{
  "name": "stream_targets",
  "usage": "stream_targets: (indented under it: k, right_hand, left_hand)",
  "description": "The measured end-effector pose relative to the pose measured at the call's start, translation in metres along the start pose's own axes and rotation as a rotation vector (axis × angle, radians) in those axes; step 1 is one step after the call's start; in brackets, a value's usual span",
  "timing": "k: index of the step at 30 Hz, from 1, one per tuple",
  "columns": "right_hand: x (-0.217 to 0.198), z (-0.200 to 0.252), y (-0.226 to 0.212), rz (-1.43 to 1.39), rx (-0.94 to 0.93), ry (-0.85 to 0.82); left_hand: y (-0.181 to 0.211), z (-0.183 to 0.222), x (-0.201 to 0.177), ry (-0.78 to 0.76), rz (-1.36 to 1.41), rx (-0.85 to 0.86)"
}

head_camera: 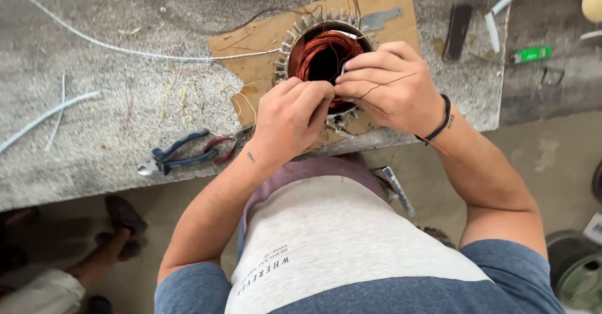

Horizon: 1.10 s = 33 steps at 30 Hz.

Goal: Repairing an electric motor by stripping and connecting stator winding wires

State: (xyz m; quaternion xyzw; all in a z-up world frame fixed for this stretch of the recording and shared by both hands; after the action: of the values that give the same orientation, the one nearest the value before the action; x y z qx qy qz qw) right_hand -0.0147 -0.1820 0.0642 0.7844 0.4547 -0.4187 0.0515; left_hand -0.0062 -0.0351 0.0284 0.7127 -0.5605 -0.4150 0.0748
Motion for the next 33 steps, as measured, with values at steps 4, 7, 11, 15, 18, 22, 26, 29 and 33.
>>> stream_targets:
  k: [4, 7, 11, 15, 18, 22, 26, 29, 33]
  right_hand:
    - [0.0, -0.006, -0.002, 0.056, -0.132, -0.092]
    - [0.003, -0.005, -0.012, 0.222, -0.33, -0.166]
    - [0.001, -0.011, -0.008, 0.189, -0.38, -0.193]
    - [-0.003, -0.003, 0.008, -0.012, -0.247, -0.139]
    - [0.001, 0.002, 0.011, -0.036, -0.242, -0.102]
    - [0.001, 0.0, 0.013, -0.008, -0.206, -0.132]
    - [0.003, -0.003, 0.016, 0.078, -0.21, -0.182]
    - [0.004, -0.008, 0.026, 0.006, -0.171, -0.303]
    - [0.01, -0.016, 0.03, 0.041, -0.312, -0.577]
  left_hand:
    - [0.006, 0.005, -0.002, 0.044, -0.11, -0.014]
    - [0.008, 0.008, 0.0, 0.017, -0.09, 0.026]
    - [0.013, 0.003, -0.001, 0.023, -0.107, 0.025]
    - [0.016, 0.001, -0.001, 0.002, -0.154, -0.024]
    - [0.017, -0.003, -0.001, 0.054, -0.185, -0.024]
    - [0.023, -0.003, 0.002, 0.051, -0.303, 0.022]
    - [0.023, -0.004, 0.001, 0.031, -0.373, 0.031]
    - [0.018, -0.01, -0.007, -0.036, -0.377, 0.014]
    - [0.011, -0.023, -0.014, -0.297, -0.4, 0.077]
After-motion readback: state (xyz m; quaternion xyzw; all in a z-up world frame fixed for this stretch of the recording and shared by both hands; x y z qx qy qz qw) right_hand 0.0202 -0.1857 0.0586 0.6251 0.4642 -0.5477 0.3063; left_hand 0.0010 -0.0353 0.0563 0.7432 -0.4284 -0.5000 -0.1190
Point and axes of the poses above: each hand's wrist, its own z-axis away from the middle knuckle, its own x-axis out of the palm, y = z × x, the point moved 7 cm from there along -z, towards the middle knuckle, and after that the axes turned 7 degrees about y, right-handed, at the moved point
